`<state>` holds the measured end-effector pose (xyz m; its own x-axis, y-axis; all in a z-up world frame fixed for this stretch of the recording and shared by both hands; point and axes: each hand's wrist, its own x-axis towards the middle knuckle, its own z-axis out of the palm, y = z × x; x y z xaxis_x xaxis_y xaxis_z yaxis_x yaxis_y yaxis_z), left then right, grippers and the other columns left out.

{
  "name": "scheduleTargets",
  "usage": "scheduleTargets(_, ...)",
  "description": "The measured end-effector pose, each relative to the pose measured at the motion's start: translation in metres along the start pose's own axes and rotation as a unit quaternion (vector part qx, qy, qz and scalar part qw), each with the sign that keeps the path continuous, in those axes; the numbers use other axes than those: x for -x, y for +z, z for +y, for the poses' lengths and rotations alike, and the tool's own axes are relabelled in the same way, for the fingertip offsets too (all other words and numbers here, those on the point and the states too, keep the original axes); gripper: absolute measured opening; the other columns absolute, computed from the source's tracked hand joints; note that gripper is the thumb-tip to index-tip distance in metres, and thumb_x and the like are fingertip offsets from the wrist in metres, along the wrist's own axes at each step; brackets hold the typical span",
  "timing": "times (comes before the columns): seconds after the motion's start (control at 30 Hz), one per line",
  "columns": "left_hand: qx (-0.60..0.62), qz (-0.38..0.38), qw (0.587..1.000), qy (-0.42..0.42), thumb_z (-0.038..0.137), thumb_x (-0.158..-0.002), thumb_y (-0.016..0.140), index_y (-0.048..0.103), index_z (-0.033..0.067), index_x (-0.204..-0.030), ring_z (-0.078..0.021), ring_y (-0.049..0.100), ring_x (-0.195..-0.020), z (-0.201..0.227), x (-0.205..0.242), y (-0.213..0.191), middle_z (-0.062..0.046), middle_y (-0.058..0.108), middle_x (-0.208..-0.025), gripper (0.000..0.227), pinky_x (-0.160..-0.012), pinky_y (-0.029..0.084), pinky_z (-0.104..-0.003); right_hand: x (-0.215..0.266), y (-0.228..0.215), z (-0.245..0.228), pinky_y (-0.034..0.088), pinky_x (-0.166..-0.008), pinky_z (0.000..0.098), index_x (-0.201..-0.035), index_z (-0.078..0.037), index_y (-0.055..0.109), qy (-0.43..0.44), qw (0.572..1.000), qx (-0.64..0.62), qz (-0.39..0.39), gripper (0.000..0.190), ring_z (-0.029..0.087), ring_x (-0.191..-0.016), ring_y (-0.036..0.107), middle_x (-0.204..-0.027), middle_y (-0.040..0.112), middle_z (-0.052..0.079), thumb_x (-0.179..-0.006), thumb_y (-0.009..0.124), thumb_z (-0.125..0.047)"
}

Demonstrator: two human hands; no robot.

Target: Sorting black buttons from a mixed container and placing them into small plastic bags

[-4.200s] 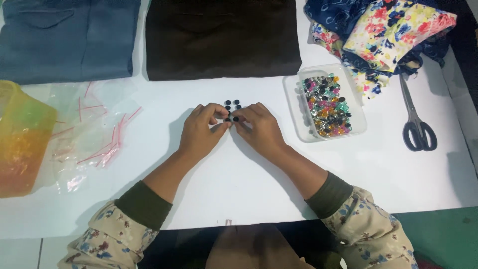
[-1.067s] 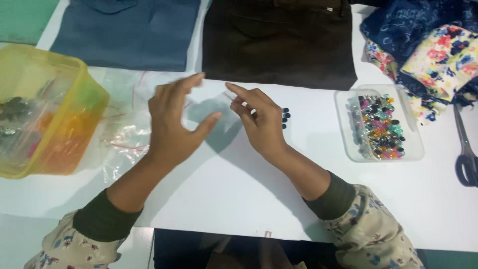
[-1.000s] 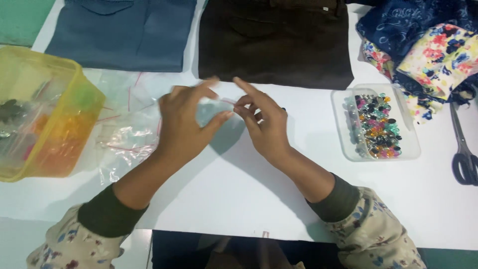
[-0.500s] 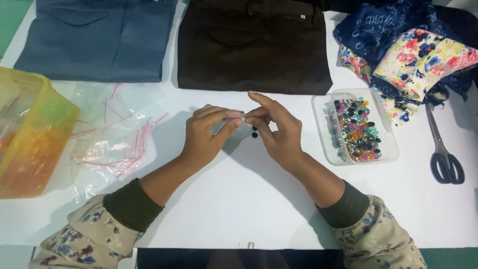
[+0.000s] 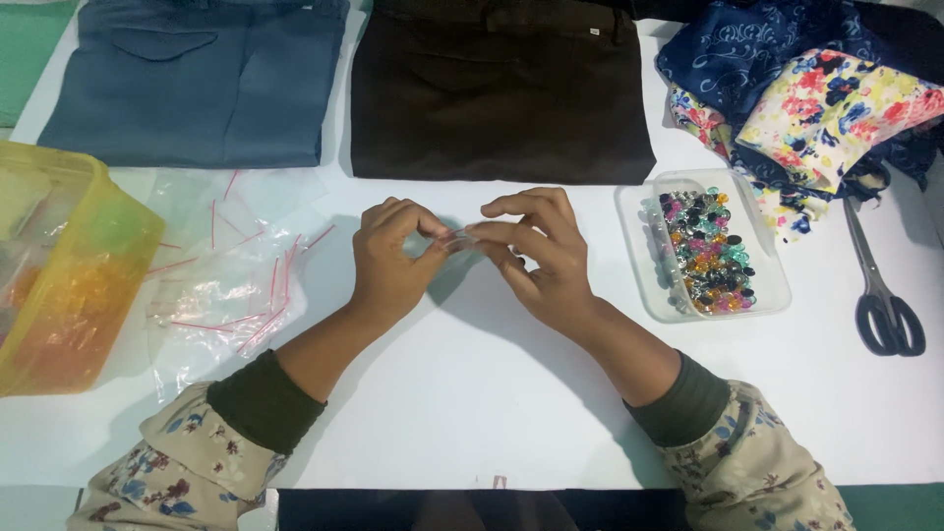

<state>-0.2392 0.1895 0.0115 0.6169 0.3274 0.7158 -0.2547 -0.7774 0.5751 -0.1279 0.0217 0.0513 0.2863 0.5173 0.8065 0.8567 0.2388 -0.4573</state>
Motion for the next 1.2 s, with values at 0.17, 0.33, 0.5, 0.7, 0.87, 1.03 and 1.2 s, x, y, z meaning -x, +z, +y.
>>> scheduleTargets(0.17,-0.078,0.022,0.993,0.087,0.005,-0.077,0.086,0.064,0.0176,-0.079,-0.0189,0.062,-0.072,0.007,-0.001,0.003,0.006,0.064,-0.072,0.026,-0.085,0.043,-0.041,0.000,-0.001,-0.005,0.054,-0.075,0.0378,-0.095,-0.013,0.077,0.019,0.999,0.016,-0.042,0.003,0.034,-0.109,0.057,-0.115,0.067,0.010,-0.094,0.075,-0.014)
scheduleTargets(0.33,-0.162,0.074,0.949,0.260,0.007,-0.086,0.080,0.057,0.0184,-0.069,-0.0152,0.059,-0.069,0.026,-0.010,-0.001,0.007,0.062,-0.071,0.031,-0.092,0.038,-0.044,-0.003,-0.008,-0.007,0.059,-0.070,0.0386,-0.093,-0.009,0.078,0.069,0.995,0.014,-0.068,0.005,0.037,-0.109,0.063,-0.115,0.067,0.014,-0.094,0.075,-0.012)
scheduleTargets(0.5,-0.151,-0.021,0.968,0.197,0.039,-0.075,0.090,0.060,0.0173,-0.095,-0.0304,0.056,-0.105,0.041,-0.013,-0.009,-0.004,0.057,-0.114,0.042,-0.090,0.038,-0.053,-0.007,-0.015,0.000,0.062,-0.065,0.0292,-0.104,-0.006,0.080,0.220,0.965,-0.099,-0.105,0.012,0.025,-0.085,0.074,-0.095,0.077,0.016,-0.093,0.077,-0.009)
scheduleTargets(0.7,-0.121,-0.012,0.976,0.181,0.026,-0.078,0.090,0.061,0.0147,-0.102,-0.0316,0.059,-0.122,0.029,-0.004,0.005,-0.008,0.059,-0.133,0.039,-0.100,0.037,-0.051,-0.010,-0.016,-0.008,0.064,-0.065,0.0295,-0.101,-0.002,0.079,0.277,0.945,-0.070,-0.161,0.021,0.023,-0.078,0.076,-0.088,0.078,0.014,-0.080,0.082,0.000)
scheduleTargets(0.87,-0.095,-0.050,0.979,0.173,0.018,-0.076,0.091,0.066,0.0116,-0.123,-0.0264,0.065,-0.115,0.026,-0.002,0.004,-0.006,0.070,-0.117,0.053,-0.109,0.027,-0.054,-0.008,-0.017,-0.004,0.064,-0.066,0.0305,-0.097,-0.002,0.079,0.281,0.941,-0.044,-0.184,0.021,0.024,-0.078,0.075,-0.084,0.077,0.014,-0.077,0.085,-0.002)
scheduleTargets(1.03,-0.099,-0.056,0.981,0.157,0.020,-0.076,0.091,0.068,0.0143,-0.123,-0.0216,0.068,-0.107,0.017,0.003,0.005,-0.002,0.073,-0.112,0.053,-0.110,0.028,-0.051,-0.011,-0.018,-0.003,0.064,-0.071,0.0324,-0.096,-0.004,0.079,0.293,0.934,-0.041,-0.202,0.021,0.023,-0.079,0.075,-0.085,0.077,0.012,-0.077,0.087,-0.007)
scheduleTargets(1.2,-0.056,-0.065,0.995,0.046,0.026,-0.077,0.092,0.068,0.0154,-0.120,-0.0203,0.071,-0.098,0.012,0.002,0.005,0.001,0.075,-0.109,0.050,-0.104,0.039,-0.047,-0.018,-0.026,0.004,0.061,-0.068,0.0267,-0.101,-0.009,0.079,0.274,0.941,0.038,-0.194,0.013,0.016,-0.076,0.072,-0.083,0.076,0.006,-0.089,0.079,-0.007)
